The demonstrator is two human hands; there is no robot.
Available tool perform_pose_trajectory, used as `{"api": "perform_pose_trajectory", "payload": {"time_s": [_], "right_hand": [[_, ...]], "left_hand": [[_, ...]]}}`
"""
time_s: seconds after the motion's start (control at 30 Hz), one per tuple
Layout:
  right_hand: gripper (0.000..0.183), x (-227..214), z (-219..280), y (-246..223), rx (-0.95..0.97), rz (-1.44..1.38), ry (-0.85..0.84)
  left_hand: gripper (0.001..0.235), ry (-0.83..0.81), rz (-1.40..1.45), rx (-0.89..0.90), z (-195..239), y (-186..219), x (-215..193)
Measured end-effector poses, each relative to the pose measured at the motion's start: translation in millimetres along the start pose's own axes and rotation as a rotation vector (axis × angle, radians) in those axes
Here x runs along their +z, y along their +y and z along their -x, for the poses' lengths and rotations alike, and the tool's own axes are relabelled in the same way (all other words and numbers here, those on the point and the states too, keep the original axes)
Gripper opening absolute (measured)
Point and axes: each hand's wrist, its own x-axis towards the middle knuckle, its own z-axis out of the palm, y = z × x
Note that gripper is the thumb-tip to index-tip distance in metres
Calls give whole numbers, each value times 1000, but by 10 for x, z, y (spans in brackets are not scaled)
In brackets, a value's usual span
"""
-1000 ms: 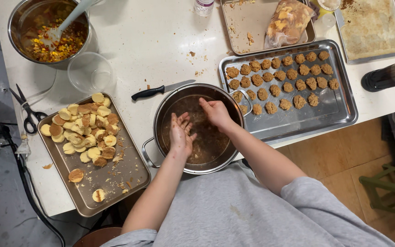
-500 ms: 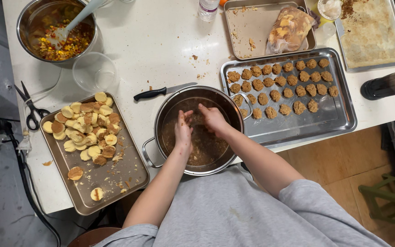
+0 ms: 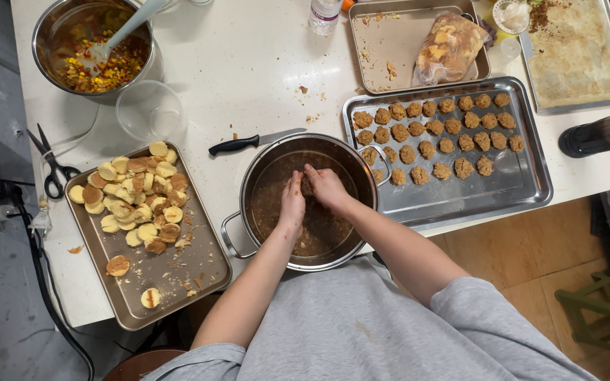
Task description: The person mixes ingredients in a large metal bowl, forms the mixture into small round balls by hand, and places them onto a baking tray. They add more ingredients from a plastic bag and pour liquid from a bottle into the bowl, continuing to mix and shape the dough.
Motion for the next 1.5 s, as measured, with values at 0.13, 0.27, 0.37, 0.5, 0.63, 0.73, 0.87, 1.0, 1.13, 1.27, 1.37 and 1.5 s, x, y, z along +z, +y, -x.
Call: {"api": "perform_pose_trajectory", "payload": {"time_s": [0.13, 0.27, 0.37, 0.5, 0.63, 0.73, 0.87, 1.0, 1.13, 1.27, 1.37, 1.5], "right_hand": [[44, 69, 260, -91, -344, 182, 45], [40, 177, 695, -185, -648, 465, 11], [61, 179, 910, -257, -839, 713, -34], [91, 143, 978, -383, -950, 1076, -15], [102, 115, 1001, -400, -868, 1099, -189], [101, 75, 1022, -362, -990, 854, -159], [85, -61, 1081, -243, -1002, 429, -97], [68, -207, 985, -131, -928, 369, 12], [56, -188, 774, -42, -661, 257, 1], [52, -134, 684, -3, -488, 130, 13], [52, -120, 724, -6, -448, 130, -18], [51, -120, 799, -55, -497, 178, -44]], "left_hand": [[64, -124, 373, -319, 120, 186, 5], [73, -291, 764, -374, 177, 374, -10], [77, -362, 910, -319, 200, 352, -56], [69, -327, 1001, -339, 112, 200, -79], [77, -147, 852, -362, 11, 80, -102], [73, -35, 729, -419, -7, 120, -138], [52, 72, 506, -366, 105, 235, -160], [55, 44, 548, -358, 219, 360, -102], [59, 40, 523, -386, 311, 443, -52], [60, 28, 474, -373, 345, 480, -31], [58, 20, 446, -399, 331, 455, -26], [58, 32, 414, -357, 271, 338, -60]]}}
